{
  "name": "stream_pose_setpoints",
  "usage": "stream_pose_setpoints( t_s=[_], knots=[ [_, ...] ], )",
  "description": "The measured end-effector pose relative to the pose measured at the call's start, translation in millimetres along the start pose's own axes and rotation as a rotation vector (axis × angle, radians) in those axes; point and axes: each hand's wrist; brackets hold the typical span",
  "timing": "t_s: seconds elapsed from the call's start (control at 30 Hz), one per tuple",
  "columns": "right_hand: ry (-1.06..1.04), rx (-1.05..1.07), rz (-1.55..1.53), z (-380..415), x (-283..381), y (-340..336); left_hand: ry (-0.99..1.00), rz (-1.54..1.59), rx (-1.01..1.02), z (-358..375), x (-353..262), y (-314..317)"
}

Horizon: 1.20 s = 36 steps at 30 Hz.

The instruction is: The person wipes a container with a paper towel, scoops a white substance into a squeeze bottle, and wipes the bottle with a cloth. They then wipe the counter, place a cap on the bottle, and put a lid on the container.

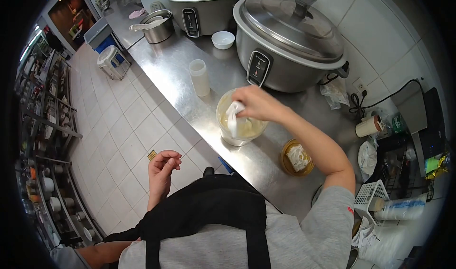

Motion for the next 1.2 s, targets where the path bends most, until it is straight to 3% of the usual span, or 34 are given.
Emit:
stream_pose_setpoints(
  t_s=[0.07,0.2,0.3,0.43,0.5,0.63,0.7,0.8,0.93,1.03,1.1,1.2],
  knots=[
    [0.171,-0.204,-0.089,6.2,6.3,-16.9,-0.006,0.000,0.010,-0.4,0.8,-0.4],
    [0.297,-0.328,-0.062,13.1,12.1,-29.8,0.000,-0.036,0.055,-5.4,0.3,0.7],
    [0.189,-0.404,-0.002,16.7,25.7,-32.9,0.032,-0.091,0.061,-14.9,-1.7,-1.5],
    [0.125,-0.414,0.299,24.5,28.2,-26.4,0.049,-0.120,0.066,-32.5,1.9,-9.1],
    [0.142,-0.314,0.452,28.4,23.7,-21.0,0.045,-0.127,0.065,-40.1,2.8,-9.1],
    [0.278,-0.235,0.332,38.4,15.5,-21.4,0.042,-0.142,0.072,-63.6,11.4,-12.3],
    [0.281,-0.275,-0.018,41.9,8.3,-22.8,0.049,-0.157,0.074,-81.3,14.0,-12.1],
    [0.434,-0.173,-0.116,46.1,10.4,-31.7,0.099,-0.205,0.040,-108.5,17.1,-8.7],
    [0.433,-0.137,-0.056,48.8,31.7,-47.2,0.179,-0.365,0.131,-128.7,44.9,2.8],
    [0.388,-0.173,0.070,51.9,35.4,-53.3,0.133,-0.425,0.202,-120.5,66.3,20.6],
    [0.252,-0.227,0.105,53.7,32.5,-53.7,0.156,-0.438,0.218,-121.3,65.5,28.4],
    [0.269,-0.228,0.112,50.3,36.5,-58.3,0.244,-0.311,0.164,-138.6,34.5,46.9]
  ],
)
Point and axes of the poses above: each hand's wrist, its own z-axis away from the middle knuckle, its own y-axis out of the palm, x = y × z, and after that the axes turned 3 degrees about y, right-handed
